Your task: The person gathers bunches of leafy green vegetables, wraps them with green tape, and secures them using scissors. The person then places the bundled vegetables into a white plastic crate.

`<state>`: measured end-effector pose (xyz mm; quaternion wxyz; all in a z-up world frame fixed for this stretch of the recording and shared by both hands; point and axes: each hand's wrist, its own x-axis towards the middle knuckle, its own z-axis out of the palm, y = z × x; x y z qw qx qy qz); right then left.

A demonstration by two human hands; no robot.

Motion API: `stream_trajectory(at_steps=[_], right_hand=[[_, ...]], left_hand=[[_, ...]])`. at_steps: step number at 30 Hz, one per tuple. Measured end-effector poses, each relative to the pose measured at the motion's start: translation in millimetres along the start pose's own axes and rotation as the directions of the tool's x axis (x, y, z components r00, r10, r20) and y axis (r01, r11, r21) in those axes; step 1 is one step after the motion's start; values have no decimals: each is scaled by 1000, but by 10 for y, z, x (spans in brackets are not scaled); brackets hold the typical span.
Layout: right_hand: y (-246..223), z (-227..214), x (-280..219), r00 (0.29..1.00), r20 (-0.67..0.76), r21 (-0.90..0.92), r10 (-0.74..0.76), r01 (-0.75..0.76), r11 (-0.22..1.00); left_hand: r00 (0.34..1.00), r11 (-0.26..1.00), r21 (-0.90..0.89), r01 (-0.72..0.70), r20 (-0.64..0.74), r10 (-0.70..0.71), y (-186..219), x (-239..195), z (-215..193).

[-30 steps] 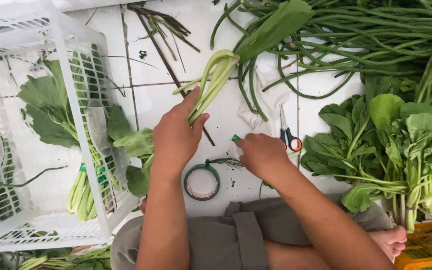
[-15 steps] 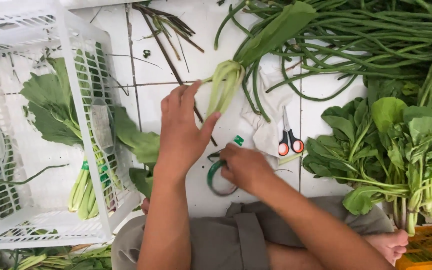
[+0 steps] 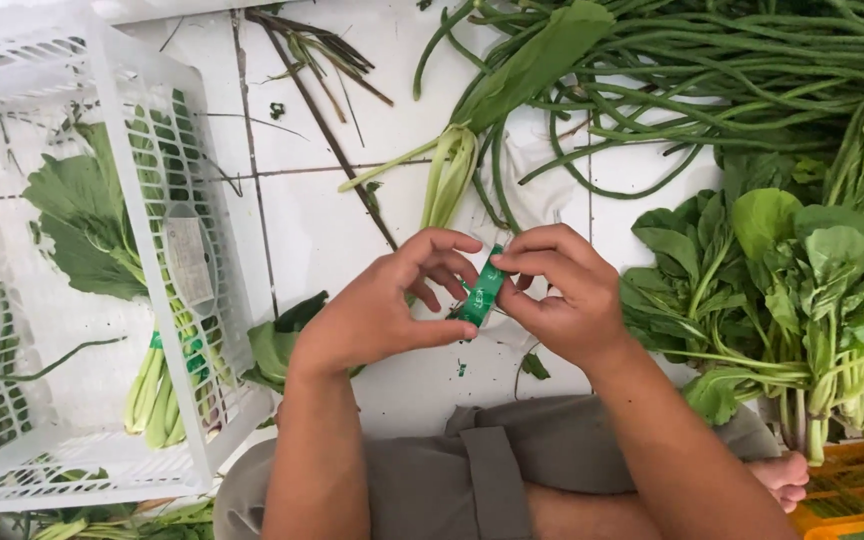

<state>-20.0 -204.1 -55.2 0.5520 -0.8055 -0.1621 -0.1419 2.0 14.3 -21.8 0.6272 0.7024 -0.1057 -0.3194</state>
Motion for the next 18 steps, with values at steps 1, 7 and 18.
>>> stream_trajectory(at_steps=[1,7,18], right_hand=[[-1,-6,4,1000,1,-13,-3,3,1000],[17,-35,12,1000,25,57,4,-6,998],[18,-41,24,995,95,84,33,-41,996]], left_hand=[[1000,1000,-10,18,24,-18,-3,3,18],[998,998,-21,53,27,-52,47,10,50],[993,990,136,-29,-114,44,110,12,56]])
